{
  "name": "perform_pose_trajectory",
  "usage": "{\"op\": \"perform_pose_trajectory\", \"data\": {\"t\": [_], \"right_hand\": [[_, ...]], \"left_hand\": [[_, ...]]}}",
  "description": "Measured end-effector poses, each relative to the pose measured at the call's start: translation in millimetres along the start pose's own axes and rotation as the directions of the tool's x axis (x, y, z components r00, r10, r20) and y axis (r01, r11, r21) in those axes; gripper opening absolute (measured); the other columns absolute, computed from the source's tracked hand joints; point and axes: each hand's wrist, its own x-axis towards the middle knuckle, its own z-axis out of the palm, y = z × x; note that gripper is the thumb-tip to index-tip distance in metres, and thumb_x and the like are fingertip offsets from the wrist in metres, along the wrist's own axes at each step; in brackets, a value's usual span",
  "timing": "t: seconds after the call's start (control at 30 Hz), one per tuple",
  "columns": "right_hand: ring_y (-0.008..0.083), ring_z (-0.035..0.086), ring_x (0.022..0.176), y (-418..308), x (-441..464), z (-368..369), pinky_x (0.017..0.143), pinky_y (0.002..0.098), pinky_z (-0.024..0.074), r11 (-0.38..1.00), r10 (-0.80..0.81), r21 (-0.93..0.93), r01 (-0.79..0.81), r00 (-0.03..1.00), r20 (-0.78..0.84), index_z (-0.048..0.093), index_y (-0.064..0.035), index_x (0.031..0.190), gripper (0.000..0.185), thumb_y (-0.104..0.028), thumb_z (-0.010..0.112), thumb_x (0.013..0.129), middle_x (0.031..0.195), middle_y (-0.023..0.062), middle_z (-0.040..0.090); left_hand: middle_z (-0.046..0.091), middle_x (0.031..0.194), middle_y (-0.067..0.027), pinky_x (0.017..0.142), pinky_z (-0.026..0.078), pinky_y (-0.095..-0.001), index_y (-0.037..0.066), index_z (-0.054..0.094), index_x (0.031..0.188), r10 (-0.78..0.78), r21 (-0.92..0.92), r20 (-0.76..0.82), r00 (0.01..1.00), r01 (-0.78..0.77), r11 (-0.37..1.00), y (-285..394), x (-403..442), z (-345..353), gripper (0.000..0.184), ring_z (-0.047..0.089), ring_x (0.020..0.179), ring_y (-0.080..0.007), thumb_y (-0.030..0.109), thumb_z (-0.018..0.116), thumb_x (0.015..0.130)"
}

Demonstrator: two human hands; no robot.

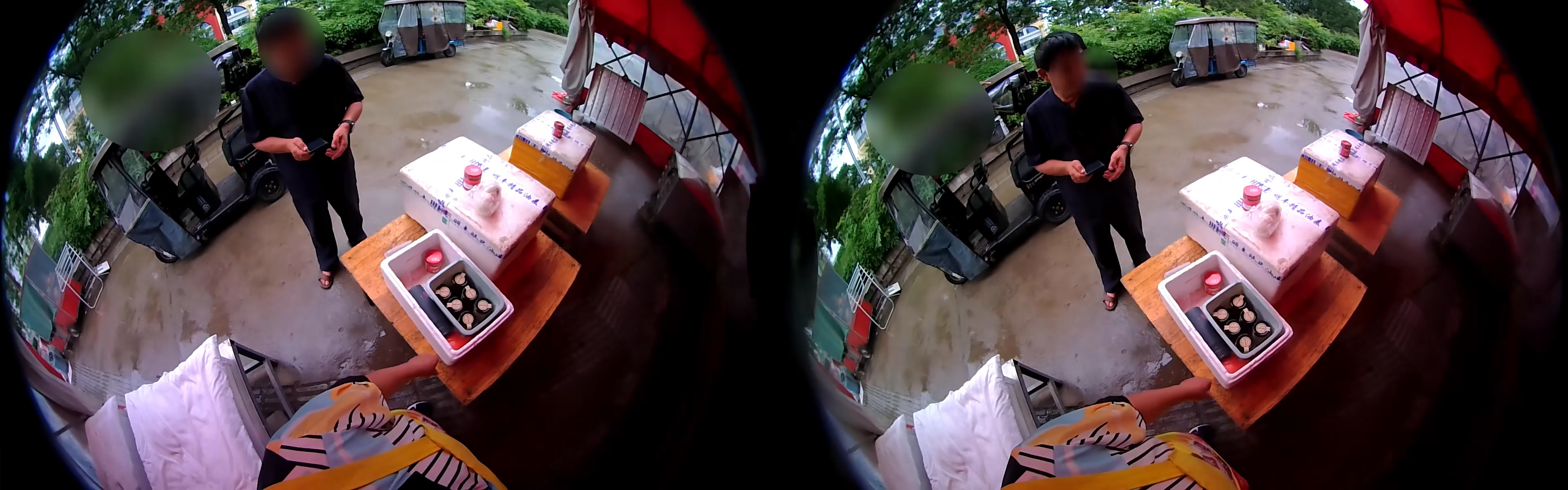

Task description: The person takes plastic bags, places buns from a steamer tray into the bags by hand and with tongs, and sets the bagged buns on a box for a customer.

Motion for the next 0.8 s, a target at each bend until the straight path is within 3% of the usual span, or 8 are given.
{"op": "perform_pose_trajectory", "data": {"t": [0.13,0.3,0.4,0.5,0.6,0.63,0.67,0.8], "right_hand": [[0.0148,0.051,0.048,2.3,-1.7,-14.5,0.042,0.0293,0.0418,1.0,-0.013,0.011,0.013,1.0,0.007,0.041,-0.0023,0.129,0.055,-0.005,0.066,0.08,0.066,0.0089,0.058],[0.0146,0.051,0.047,21.2,0.3,-53.3,0.041,0.0288,0.0421,0.999,-0.038,-0.003,0.038,0.999,0.031,0.042,-0.0018,0.127,0.053,-0.004,0.065,0.08,0.065,0.0091,0.058],[0.0145,0.052,0.047,40.1,2.9,-84.0,0.041,0.0286,0.0423,0.999,-0.032,-0.012,0.033,0.998,0.05,0.043,-0.0015,0.127,0.051,-0.004,0.065,0.08,0.065,0.0093,0.058],[0.0144,0.052,0.047,61.3,8.4,-117.1,0.041,0.0283,0.0424,1.0,0.001,-0.029,0.0,0.998,0.055,0.044,-0.0012,0.126,0.05,-0.003,0.065,0.08,0.065,0.0094,0.057],[0.0143,0.052,0.047,77.2,17.6,-143.4,0.041,0.028,0.0426,0.997,0.059,-0.06,-0.055,0.996,0.071,0.045,-0.0009,0.125,0.049,-0.003,0.064,0.08,0.064,0.0096,0.057],[0.0143,0.052,0.047,80.5,20.0,-150.9,0.041,0.0279,0.0426,0.995,0.079,-0.074,-0.074,0.994,0.076,0.045,-0.0008,0.124,0.048,-0.002,0.064,0.08,0.064,0.0096,0.057],[0.0142,0.052,0.047,81.8,22.7,-158.4,0.041,0.0279,0.0427,0.992,0.098,-0.089,-0.091,0.992,0.077,0.045,-0.0007,0.124,0.048,-0.002,0.064,0.08,0.064,0.0097,0.057],[0.0141,0.052,0.046,73.1,47.9,-180.3,0.041,0.0275,0.0429,0.99,0.101,-0.109,-0.087,0.986,0.132,0.046,-0.0003,0.123,0.046,-0.002,0.064,0.08,0.064,0.0099,0.057]], "left_hand": [[0.065,0.084,-0.0173,0.068,0.051,-0.0425,0.003,0.061,0.097,0.089,-0.077,0.071,0.993,-0.084,0.993,47.5,-18.9,-9.1,0.032,0.064,0.078,-0.033,0.024,0.066,0.073],[0.066,0.076,-0.0163,0.053,0.054,-0.0397,0.007,0.063,0.1,-0.308,-0.053,0.434,0.847,0.365,0.929,17.4,-13.1,60.1,0.025,0.065,0.057,-0.0267,0.016,0.064,0.077],[0.065,0.071,-0.0134,0.046,0.054,-0.0368,-0.003,0.062,0.083,-0.377,-0.068,0.475,0.795,0.461,0.885,36.3,-26.0,47.8,0.021,0.065,0.055,-0.0243,0.018,0.064,0.078],[0.063,0.074,-0.0179,0.043,0.053,-0.0399,0.009,0.046,0.124,-0.26,-0.376,0.296,0.919,0.362,0.853,65.1,2.9,14.6,0.051,0.064,0.054,-0.0286,0.016,0.061,0.076],[0.063,0.09,-0.025,0.051,0.053,-0.0419,0.008,0.014,0.141,-0.269,-0.356,-0.213,0.939,0.182,0.917,143.4,42.2,-82.3,0.09,0.066,0.063,-0.0323,0.017,0.07,0.071],[0.063,0.09,-0.0263,0.064,0.053,-0.0418,0.006,0.012,0.142,-0.135,-0.27,-0.55,0.824,-0.023,0.963,148.3,70.7,-97.2,0.09,0.065,0.076,-0.0362,0.017,0.069,0.073],[0.06,0.098,-0.0308,0.081,0.047,-0.0471,0.007,0.012,0.143,-0.14,-0.25,-0.621,0.771,-0.025,0.968,187.2,61.6,-136.9,0.088,0.06,0.09,-0.0433,0.018,0.066,0.074],[0.063,0.091,-0.0211,0.074,0.049,-0.0451,0.009,0.033,0.134,0.126,-0.002,-0.772,0.623,-0.202,0.979,242.5,50.8,-171.5,0.062,0.062,0.083,-0.0402,0.021,0.063,0.08]]}}
